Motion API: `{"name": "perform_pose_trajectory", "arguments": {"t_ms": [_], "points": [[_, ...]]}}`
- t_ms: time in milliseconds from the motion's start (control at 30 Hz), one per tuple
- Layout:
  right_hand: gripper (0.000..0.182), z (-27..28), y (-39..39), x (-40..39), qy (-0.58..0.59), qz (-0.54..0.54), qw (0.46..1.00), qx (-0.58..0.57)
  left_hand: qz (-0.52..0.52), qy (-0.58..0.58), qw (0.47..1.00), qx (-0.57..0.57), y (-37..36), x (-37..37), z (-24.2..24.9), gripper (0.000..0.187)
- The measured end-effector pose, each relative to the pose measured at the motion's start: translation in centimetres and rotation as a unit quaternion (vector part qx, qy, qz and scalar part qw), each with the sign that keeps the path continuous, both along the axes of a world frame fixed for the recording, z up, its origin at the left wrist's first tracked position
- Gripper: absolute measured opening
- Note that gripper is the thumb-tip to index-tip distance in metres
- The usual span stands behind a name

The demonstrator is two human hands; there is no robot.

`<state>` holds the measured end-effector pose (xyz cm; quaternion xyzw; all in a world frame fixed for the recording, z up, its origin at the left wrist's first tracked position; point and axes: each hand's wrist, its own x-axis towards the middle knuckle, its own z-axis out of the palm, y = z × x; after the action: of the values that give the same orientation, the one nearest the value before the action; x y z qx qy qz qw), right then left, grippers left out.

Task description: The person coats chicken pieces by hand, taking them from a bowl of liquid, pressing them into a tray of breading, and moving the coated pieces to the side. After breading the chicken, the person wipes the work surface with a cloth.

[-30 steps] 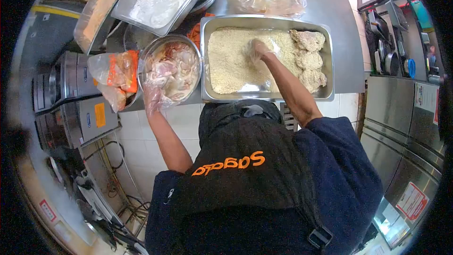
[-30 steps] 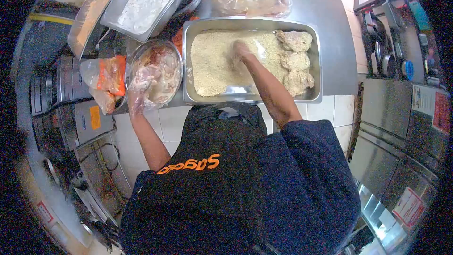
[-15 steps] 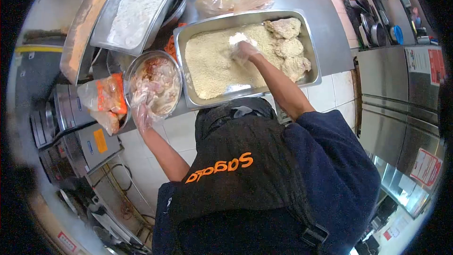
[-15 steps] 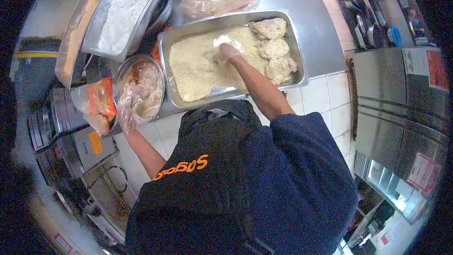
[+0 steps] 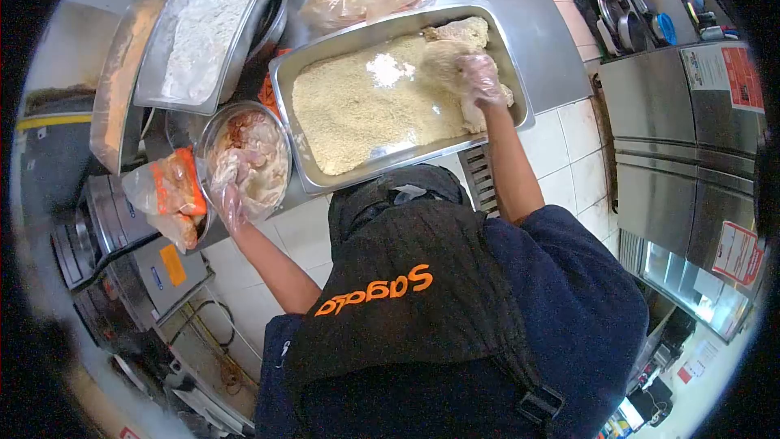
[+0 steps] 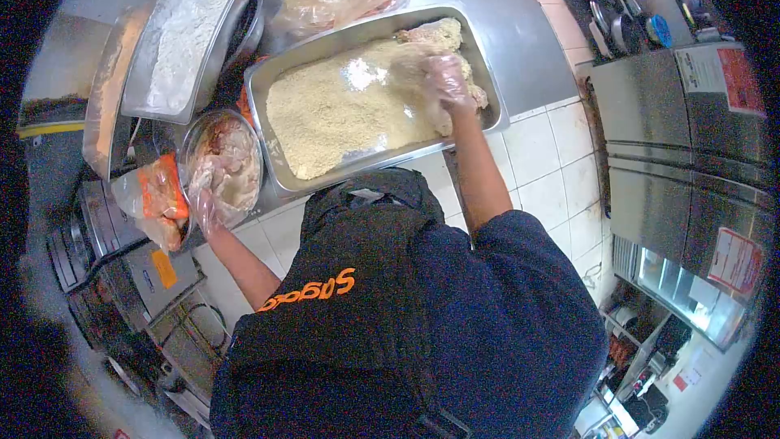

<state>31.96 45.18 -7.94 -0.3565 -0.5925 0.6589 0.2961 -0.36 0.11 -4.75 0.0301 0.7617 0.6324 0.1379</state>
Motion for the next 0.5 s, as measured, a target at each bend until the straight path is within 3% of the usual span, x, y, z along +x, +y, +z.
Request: {"name": "perform_pose_trajectory", "arguments": {"t_ms": [100,167,200,233,267,300,333,367,400,433,467,500], "points": [[0.013,-1.7,3.3,3.1,-0.02,-0.056,0.998,0.029,0.0,0.002,1.0,-0.005,-0.4,-0.1,0.1,0.038],[0.015,-3.5,5.3,3.9,-0.119,-0.163,0.978,-0.053,0.004,-0.001,1.0,0.011,2.1,1.7,3.6,0.037],[0.023,-2.3,5.0,4.2,-0.091,-0.16,0.982,0.054,0.01,-0.004,1.0,0.026,2.8,2.3,4.6,0.036],[0.023,-1.1,4.7,4.2,-0.091,-0.156,0.982,0.052,0.014,-0.004,1.0,0.025,2.2,1.9,4.0,0.036],[0.025,0.7,4.2,4.0,-0.25,-0.154,0.927,0.235,-0.042,0.042,0.998,0.002,1.0,1.2,3.0,0.034],[0.027,2.0,3.6,3.5,-0.391,-0.142,0.815,0.405,-0.096,0.087,0.991,-0.023,0.5,1.2,3.2,0.032],[0.027,2.6,3.0,2.4,-0.408,-0.139,0.791,0.434,-0.086,0.088,0.992,-0.028,-0.1,1.2,3.3,0.032],[0.027,3.4,2.0,0.6,-0.398,-0.13,0.796,0.437,-0.129,0.174,0.967,-0.131,0.4,1.4,4.9,0.025],[0.028,4.2,0.7,-1.6,-0.404,-0.066,0.815,0.41,-0.168,0.255,0.923,-0.235,0.6,1.5,6.0,0.023],[0.028,4.4,-0.5,-3.6,-0.408,-0.001,0.83,0.381,-0.152,0.257,0.923,-0.245,0.4,1.3,6.3,0.023],[0.032,0.7,-1.9,-5.2,-0.353,-0.023,0.773,0.526,-0.188,0.288,0.893,-0.291,0.2,0.8,6.4,0.022],[0.032,1.1,-3.7,-7.7,-0.318,0.059,0.814,0.482,-0.224,0.316,0.858,-0.336,-0.1,0.2,6.4,0.021]]}}
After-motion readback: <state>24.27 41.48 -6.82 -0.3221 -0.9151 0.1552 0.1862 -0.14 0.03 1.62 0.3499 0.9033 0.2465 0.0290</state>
